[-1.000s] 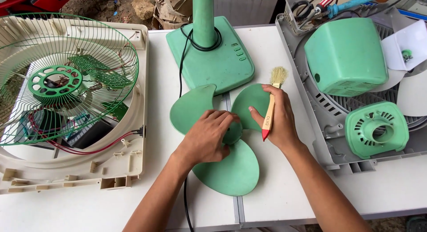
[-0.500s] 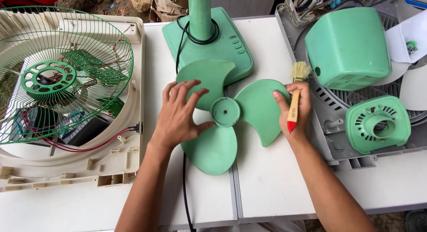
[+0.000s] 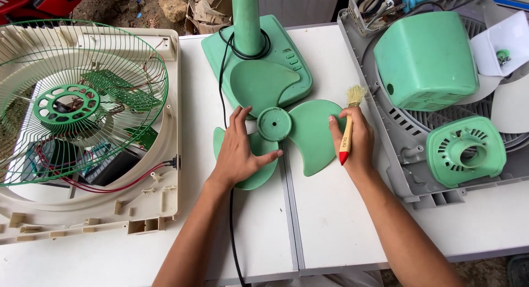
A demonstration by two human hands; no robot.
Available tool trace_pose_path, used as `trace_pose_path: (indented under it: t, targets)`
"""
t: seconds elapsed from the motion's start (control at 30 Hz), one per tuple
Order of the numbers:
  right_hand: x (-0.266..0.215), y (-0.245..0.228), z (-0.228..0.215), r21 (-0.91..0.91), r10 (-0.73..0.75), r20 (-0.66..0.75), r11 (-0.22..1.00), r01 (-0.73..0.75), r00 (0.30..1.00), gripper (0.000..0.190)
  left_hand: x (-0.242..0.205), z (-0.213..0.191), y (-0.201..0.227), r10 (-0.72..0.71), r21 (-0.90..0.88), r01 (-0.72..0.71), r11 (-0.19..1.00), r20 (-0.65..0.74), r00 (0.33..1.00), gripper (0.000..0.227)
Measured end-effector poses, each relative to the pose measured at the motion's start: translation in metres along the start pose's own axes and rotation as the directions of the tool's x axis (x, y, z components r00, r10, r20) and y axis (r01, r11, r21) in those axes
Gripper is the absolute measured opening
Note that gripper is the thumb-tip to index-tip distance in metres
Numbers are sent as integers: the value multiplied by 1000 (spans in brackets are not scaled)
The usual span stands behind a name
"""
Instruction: The person uses a brush to clean the internal components of a disassembled green electric fan. They scrub the motor housing and the fan blades, removing dust and debris from the surfaces. The cleaned parts are placed on a white table alongside other fan components.
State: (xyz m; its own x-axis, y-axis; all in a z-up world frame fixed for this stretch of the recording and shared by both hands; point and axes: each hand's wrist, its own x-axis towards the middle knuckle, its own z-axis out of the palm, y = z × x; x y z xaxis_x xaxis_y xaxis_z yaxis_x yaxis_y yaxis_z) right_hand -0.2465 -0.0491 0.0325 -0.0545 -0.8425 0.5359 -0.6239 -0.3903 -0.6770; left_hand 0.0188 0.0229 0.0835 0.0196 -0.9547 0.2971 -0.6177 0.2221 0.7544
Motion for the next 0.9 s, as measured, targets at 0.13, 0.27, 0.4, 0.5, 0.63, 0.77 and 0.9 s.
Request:
trace_pose_path:
  t: [0.13, 0.27, 0.4, 0.5, 0.63, 0.77, 0.9]
  targets:
    - [7, -14, -9, -265, -296, -31, 923, 278, 955, 25, -4, 9, -7, -1, 66, -4, 998, 81, 997, 126]
    - [12, -26, -16, -403, -425, -63, 839, 367, 903, 33, -2, 21, -19, 18, 118, -28, 993, 86, 996, 124]
    - [9, -30, -13, -236, -507, -99, 848, 475, 856, 34, -4, 23, -22, 25, 213, -44, 976, 90, 996, 122]
    - [5, -38, -6, -105, -560, -93, 828, 551, 823, 33, -6, 22, -19, 14, 236, -35, 971, 92, 996, 126]
    - [-8, -24, 13, 88, -465, -124, 875, 476, 877, 37, -5, 22, -18, 43, 266, -69, 962, 101, 994, 128]
    - [-13, -30, 19, 165, -429, -91, 884, 438, 899, 27, -8, 24, -23, 60, 266, -88, 960, 112, 992, 128]
    - [-11, -41, 17, 300, -400, -76, 864, 404, 913, 21, -10, 23, -29, 112, 209, -143, 967, 156, 981, 122]
